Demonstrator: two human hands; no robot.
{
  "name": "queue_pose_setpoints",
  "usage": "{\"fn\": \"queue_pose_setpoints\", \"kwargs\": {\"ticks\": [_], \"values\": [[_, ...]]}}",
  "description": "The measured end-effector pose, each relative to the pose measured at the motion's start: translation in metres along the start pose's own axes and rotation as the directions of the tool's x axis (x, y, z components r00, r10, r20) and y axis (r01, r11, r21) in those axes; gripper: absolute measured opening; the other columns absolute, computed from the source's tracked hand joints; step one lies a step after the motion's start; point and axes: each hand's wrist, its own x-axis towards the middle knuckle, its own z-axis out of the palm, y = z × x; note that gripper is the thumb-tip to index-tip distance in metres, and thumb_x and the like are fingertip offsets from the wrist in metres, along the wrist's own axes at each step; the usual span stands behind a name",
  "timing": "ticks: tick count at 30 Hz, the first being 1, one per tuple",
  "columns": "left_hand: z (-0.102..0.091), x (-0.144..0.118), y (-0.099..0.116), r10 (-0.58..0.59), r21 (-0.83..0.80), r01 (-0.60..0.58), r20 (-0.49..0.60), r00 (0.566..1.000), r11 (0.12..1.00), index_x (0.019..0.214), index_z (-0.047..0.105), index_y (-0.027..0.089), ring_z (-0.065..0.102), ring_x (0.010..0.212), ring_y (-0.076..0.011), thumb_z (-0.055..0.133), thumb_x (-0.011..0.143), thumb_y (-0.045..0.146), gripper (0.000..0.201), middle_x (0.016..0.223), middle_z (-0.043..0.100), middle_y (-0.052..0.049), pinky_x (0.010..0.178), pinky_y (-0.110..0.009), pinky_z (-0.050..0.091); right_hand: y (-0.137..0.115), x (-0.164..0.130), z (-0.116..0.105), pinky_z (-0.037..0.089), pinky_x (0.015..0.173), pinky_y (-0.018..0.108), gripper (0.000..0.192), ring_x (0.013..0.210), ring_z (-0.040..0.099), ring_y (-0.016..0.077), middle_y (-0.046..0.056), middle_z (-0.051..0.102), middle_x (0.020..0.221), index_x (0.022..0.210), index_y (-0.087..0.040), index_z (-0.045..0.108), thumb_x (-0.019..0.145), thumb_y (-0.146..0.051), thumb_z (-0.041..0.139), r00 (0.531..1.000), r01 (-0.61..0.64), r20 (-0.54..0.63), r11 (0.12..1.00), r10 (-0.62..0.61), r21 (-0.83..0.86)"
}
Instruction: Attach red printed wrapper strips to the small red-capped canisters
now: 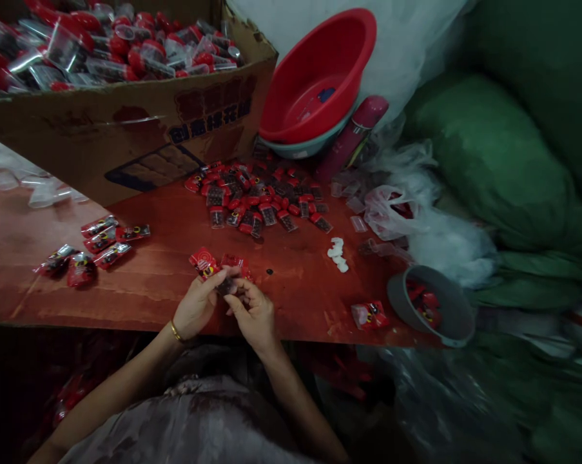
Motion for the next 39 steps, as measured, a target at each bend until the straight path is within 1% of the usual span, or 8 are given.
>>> {"fn": "queue_pose_setpoints", "kwargs": {"ticks": [8,15,22,27,29,31,34,39], "values": [[-0.005,-0.004,-0.012,-0.093,-0.051,0.096,0.050,0.994,0.994,0.077,0.071,0.015,0.060,0.072,-0.0142,0.079,0.056,0.032,0.029,0.072,0.068,-0.003,0.073,-0.026,0.044,0.019,0.009,0.008,0.050,0.052,0.023,0.015,0.053,0.056,0.0108,-0.003,0.061,0.062,0.077,-0.020,0.060,0.073,-0.034,0.065,0.973,0.106,-0.167,0.954,-0.157,-0.281],[-0.038,0.009,0.027,-0.224,-0.107,0.217,-0.060,0.973,0.970,0.081,0.066,0.020,0.066,0.078,-0.0168,0.068,0.072,0.027,0.012,0.084,0.071,-0.003,0.075,-0.029,0.049,0.010,0.059,-0.007,0.049,0.067,0.029,0.023,0.067,0.061,0.0168,0.003,0.065,0.070,0.081,-0.020,0.062,0.079,-0.042,0.062,0.896,0.397,0.119,0.651,-0.428,-0.647],[-0.089,0.043,0.120,0.068,-0.240,-0.181,-0.415,0.907,0.954,0.085,0.059,0.016,0.065,0.089,-0.0178,0.036,0.088,0.050,0.041,0.091,0.067,-0.009,0.074,-0.029,0.052,0.045,0.164,-0.095,0.038,0.095,0.053,0.041,0.119,0.045,0.0326,0.018,0.051,0.130,0.123,-0.013,0.051,0.085,-0.025,0.045,0.978,0.038,-0.054,0.424,-0.201,-0.905],[-0.068,0.045,0.084,0.166,0.067,-0.153,-0.349,0.922,0.986,0.084,0.062,0.019,0.062,0.099,-0.0224,0.059,0.078,0.044,0.027,0.101,0.067,-0.009,0.088,-0.037,0.047,0.071,0.133,-0.095,0.036,0.098,0.054,0.043,0.122,0.044,0.0308,0.016,0.051,0.131,0.128,-0.015,0.047,0.087,-0.019,0.036,0.976,0.075,-0.019,0.418,-0.216,-0.905],[-0.053,0.046,0.053,0.379,0.451,-0.255,-0.210,0.901,0.856,0.088,0.067,0.021,0.055,0.111,-0.0257,0.071,0.067,0.035,0.025,0.108,0.066,-0.009,0.099,-0.041,0.038,0.073,0.105,-0.087,0.036,0.097,0.056,0.043,0.123,0.043,0.0313,0.015,0.051,0.132,0.129,-0.016,0.047,0.087,-0.019,0.036,0.973,0.079,-0.020,0.411,-0.230,-0.908],[-0.042,0.051,0.027,0.507,0.741,-0.386,0.072,0.859,0.549,0.090,0.070,0.026,0.041,0.126,-0.0299,0.075,0.063,0.032,0.028,0.121,0.062,-0.008,0.108,-0.046,0.023,0.071,0.079,-0.079,0.037,0.098,0.054,0.043,0.126,0.040,0.0308,0.016,0.050,0.132,0.130,-0.015,0.045,0.088,-0.023,0.039,0.968,0.106,-0.002,0.419,-0.249,-0.902],[-0.038,0.062,0.008,0.421,0.861,-0.487,0.390,0.819,0.151,0.091,0.072,0.030,0.030,0.134,-0.0326,0.073,0.065,0.026,0.026,0.130,0.055,-0.007,0.110,-0.051,0.012,0.064,0.052,-0.070,0.036,0.099,0.055,0.043,0.130,0.035,0.0308,0.017,0.046,0.136,0.128,-0.015,0.046,0.088,-0.029,0.043,0.949,0.130,-0.021,0.450,-0.315,-0.884],[-0.051,0.076,0.003,0.346,0.883,-0.470,0.439,0.829,0.008,0.087,0.074,0.031,0.041,0.127,-0.0325,0.063,0.074,0.025,0.017,0.119,0.064,-0.007,0.107,-0.053,0.019,0.046,0.037,-0.051,0.037,0.100,0.051,0.032,0.128,0.039,0.0283,0.016,0.053,0.129,0.115,-0.015,0.057,0.088,-0.028,0.046,0.894,0.262,0.020,0.486,-0.447,-0.834]]}}
